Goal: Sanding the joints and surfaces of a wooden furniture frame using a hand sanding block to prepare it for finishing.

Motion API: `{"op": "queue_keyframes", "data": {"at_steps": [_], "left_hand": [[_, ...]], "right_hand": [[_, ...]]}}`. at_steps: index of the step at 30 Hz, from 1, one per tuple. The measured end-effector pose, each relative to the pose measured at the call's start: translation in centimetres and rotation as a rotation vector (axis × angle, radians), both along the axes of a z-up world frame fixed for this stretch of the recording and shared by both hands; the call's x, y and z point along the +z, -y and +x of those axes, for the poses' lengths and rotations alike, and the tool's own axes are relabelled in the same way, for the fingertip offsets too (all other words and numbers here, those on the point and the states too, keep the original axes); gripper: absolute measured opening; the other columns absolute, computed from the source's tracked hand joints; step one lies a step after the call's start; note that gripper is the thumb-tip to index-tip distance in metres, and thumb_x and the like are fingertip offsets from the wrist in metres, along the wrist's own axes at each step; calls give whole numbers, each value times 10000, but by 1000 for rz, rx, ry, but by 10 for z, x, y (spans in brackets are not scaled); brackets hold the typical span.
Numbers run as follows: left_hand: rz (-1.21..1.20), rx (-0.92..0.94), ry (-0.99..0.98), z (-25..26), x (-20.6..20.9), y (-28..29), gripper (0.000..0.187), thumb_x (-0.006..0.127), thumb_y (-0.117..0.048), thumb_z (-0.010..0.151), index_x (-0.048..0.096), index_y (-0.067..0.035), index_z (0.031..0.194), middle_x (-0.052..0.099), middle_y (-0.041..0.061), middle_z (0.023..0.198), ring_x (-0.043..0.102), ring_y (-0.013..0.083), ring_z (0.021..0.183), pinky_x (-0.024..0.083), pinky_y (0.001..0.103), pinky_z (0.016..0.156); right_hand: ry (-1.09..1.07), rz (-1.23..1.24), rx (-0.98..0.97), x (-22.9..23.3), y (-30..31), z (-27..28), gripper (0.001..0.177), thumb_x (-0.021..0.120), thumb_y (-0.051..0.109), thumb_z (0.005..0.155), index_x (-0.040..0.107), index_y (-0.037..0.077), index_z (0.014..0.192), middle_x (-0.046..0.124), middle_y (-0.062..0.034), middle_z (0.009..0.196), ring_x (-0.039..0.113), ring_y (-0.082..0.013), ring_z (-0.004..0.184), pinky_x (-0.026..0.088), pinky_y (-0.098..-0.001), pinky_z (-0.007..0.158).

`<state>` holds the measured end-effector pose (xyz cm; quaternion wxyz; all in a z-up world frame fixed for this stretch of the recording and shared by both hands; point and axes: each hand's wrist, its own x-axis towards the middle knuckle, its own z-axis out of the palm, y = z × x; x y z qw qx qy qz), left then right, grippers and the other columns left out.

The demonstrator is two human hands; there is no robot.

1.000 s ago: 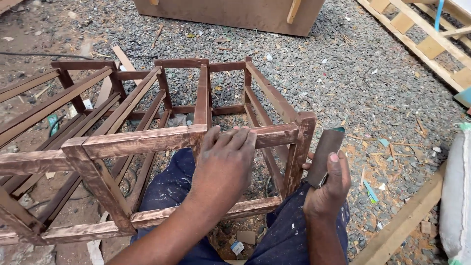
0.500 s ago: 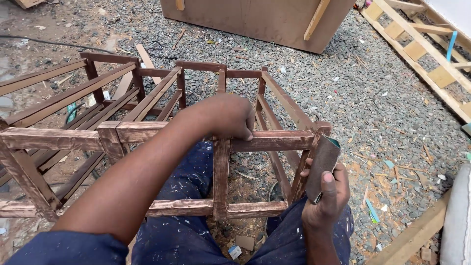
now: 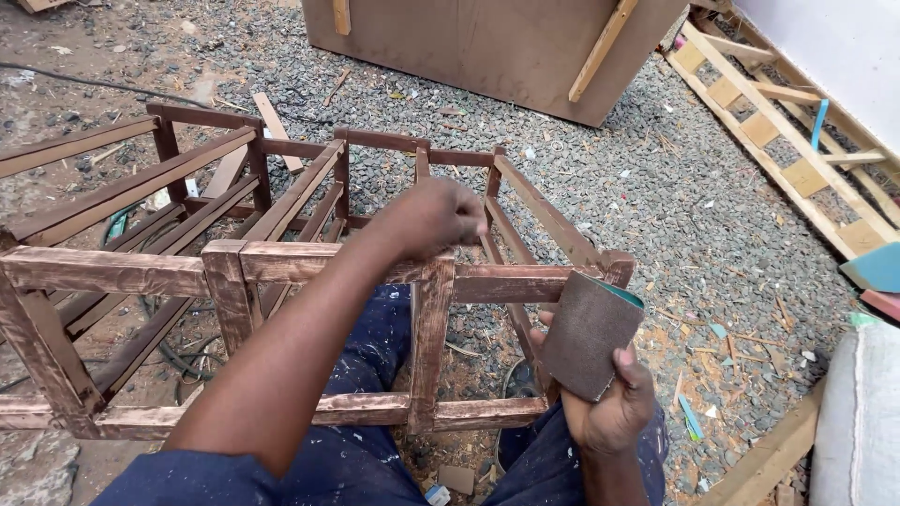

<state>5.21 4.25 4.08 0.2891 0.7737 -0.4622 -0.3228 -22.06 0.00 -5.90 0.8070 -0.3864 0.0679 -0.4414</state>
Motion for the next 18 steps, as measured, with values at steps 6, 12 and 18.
{"op": "queue_keyframes", "data": {"at_steps": [6, 12, 18], "left_hand": [[199, 53, 328, 14, 5, -48, 464, 545, -613, 1015, 751, -207, 929, 717, -18, 798, 625, 93, 670, 543, 284, 684], [188, -123, -77, 29, -4, -46, 467, 898, -382, 640, 793, -120, 1012, 789, 54, 949, 741, 190, 866, 568, 397, 903], [285, -135, -72, 24, 3, -49, 450, 883, -218, 653, 815, -151, 1093, 814, 48, 972, 735, 202, 832, 527, 367, 863]], "right_hand": [[-98, -14, 169, 21, -5, 4, 759, 568, 132, 873, 222, -42, 1526, 569, -394, 1283, 668, -480, 1100, 569, -601, 952], [-428, -197, -41, 84, -10, 23, 653, 475, -48, 710, 418, -165, 1350, 635, -415, 1216, 683, -495, 1053, 581, -547, 951], [-981, -1221, -289, 141, -6, 47, 530, 500, -85, 897, 585, 49, 1403, 667, -161, 1390, 686, -255, 1171, 535, -334, 948]]}}
